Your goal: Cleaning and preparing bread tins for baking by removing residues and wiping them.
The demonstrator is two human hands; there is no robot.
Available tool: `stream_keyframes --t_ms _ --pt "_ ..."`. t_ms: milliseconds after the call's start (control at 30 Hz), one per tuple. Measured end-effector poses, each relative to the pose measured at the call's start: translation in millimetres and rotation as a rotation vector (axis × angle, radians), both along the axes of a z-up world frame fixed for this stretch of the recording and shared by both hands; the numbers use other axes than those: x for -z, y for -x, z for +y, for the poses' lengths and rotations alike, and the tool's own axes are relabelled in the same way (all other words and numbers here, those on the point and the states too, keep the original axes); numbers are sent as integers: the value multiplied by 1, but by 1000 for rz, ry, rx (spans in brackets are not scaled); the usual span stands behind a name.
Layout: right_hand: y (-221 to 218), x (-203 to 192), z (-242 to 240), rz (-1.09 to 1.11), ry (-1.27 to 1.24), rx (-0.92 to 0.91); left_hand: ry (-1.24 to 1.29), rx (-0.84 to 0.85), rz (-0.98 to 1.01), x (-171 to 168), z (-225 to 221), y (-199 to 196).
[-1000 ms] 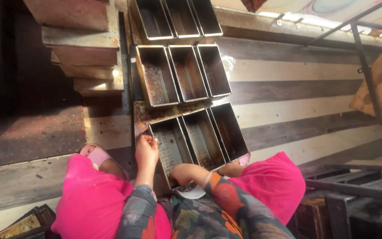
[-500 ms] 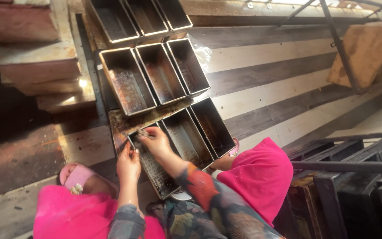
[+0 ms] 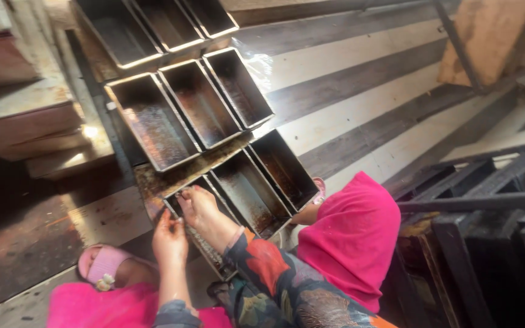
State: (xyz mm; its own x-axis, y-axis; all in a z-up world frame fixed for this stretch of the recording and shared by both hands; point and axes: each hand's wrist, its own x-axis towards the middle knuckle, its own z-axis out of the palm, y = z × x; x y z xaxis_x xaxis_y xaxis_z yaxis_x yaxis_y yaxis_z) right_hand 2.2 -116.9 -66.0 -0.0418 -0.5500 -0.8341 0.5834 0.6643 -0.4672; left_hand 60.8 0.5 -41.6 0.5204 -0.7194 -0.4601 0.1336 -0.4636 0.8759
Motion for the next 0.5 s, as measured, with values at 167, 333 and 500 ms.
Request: stream_keyframes --t_ms 167,333,500 --pt "-1 136 -17 -34 224 173 34 8 -1 35 13 2" --pt "-1 59 -6 276 67 17 46 -59 66 4 -4 0" --pt "49 34 40 1099 876 -914 42 20 -257 23 -1 2"
